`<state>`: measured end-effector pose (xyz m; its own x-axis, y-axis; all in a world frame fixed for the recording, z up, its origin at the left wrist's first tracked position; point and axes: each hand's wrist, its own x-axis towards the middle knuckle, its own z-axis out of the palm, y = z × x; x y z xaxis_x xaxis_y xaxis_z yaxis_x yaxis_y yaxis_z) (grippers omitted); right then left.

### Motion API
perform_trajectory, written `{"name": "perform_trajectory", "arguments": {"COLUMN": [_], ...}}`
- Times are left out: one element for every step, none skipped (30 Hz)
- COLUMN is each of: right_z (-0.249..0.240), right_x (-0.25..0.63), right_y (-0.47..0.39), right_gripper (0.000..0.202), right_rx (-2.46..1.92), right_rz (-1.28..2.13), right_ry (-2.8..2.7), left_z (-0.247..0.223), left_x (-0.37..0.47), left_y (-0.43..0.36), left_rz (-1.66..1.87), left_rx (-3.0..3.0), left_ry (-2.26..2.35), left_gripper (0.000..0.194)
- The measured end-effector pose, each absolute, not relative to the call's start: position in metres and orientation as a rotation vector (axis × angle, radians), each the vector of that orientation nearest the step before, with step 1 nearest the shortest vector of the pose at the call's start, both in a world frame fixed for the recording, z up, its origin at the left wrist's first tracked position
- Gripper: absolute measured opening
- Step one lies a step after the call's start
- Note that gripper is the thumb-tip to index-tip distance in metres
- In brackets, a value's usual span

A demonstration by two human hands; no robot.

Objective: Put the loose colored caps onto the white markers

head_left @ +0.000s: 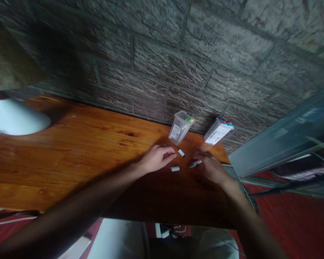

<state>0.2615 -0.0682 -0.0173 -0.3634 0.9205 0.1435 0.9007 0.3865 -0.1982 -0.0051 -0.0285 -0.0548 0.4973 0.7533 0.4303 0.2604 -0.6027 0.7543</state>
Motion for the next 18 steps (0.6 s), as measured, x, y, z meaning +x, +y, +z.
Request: {"name": "perform_trajectory", "arguments": {"right_z": [-0.019,-0.018,-0.016,-0.012,-0.008,-0.004,0.0,0.003,0.005,0.006,0.007,0.007,0.008,0.009,0.009,0.01,0.01,0.008], "right_x": [0.263,0.264,0.265,0.264,0.263,0.261,0.257,0.252,0.245,0.236,0.226,0.216,0.206,0.198,0.191,0.187,0.185,0.186], "right_y": [-0.071,-0.072,-0.071,-0.069,-0.067,-0.065,-0.064,-0.063,-0.063,-0.063,-0.064,-0.064,-0.064,-0.064,-0.062,-0.06,-0.057,-0.053], "right_gripper": [0.037,0.036,0.035,0.033,0.029,0.026,0.023,0.021,0.021,0.024,0.026,0.027,0.028,0.027,0.027,0.025,0.025,0.027], "right_rx": [-1.67,-1.712,-1.739,-1.746,-1.733,-1.702,-1.654,-1.59,-1.512,-1.428,-1.352,-1.288,-1.245,-1.216,-1.2,-1.195,-1.201,-1.221], "right_rz": [0.084,0.053,0.038,0.048,0.085,0.143,0.217,0.308,0.408,0.513,0.617,0.716,0.809,0.888,0.941,0.966,0.958,0.92], "right_ry": [-2.45,-2.47,-2.48,-2.488,-2.486,-2.459,-2.401,-2.32,-2.225,-2.131,-2.045,-1.978,-1.926,-1.883,-1.845,-1.814,-1.789,-1.771], "left_z": [-0.055,-0.054,-0.052,-0.051,-0.048,-0.046,-0.043,-0.041,-0.039,-0.037,-0.036,-0.036,-0.036,-0.037,-0.038,-0.038,-0.038,-0.037], "left_x": [-0.005,-0.005,-0.006,-0.006,-0.007,-0.007,-0.008,-0.009,-0.009,-0.01,-0.01,-0.009,-0.009,-0.009,-0.01,-0.01,-0.011,-0.013], "left_y": [-0.027,-0.026,-0.025,-0.024,-0.023,-0.022,-0.022,-0.023,-0.023,-0.024,-0.024,-0.025,-0.026,-0.026,-0.026,-0.026,-0.026,-0.025], "left_rz": [1.051,1.081,1.119,1.16,1.189,1.197,1.177,1.137,1.088,1.044,1.014,1.001,0.996,0.995,0.997,1.005,1.025,1.059], "left_rx": [2.112,2.09,2.052,1.998,1.932,1.865,1.804,1.75,1.7,1.651,1.604,1.56,1.52,1.485,1.453,1.421,1.382,1.335], "left_ry": [0.842,0.855,0.865,0.868,0.859,0.838,0.805,0.763,0.719,0.681,0.652,0.632,0.618,0.608,0.6,0.599,0.608,0.623], "left_gripper": [0.022,0.022,0.023,0.023,0.025,0.027,0.029,0.031,0.032,0.032,0.033,0.035,0.036,0.036,0.036,0.036,0.035,0.035]}}
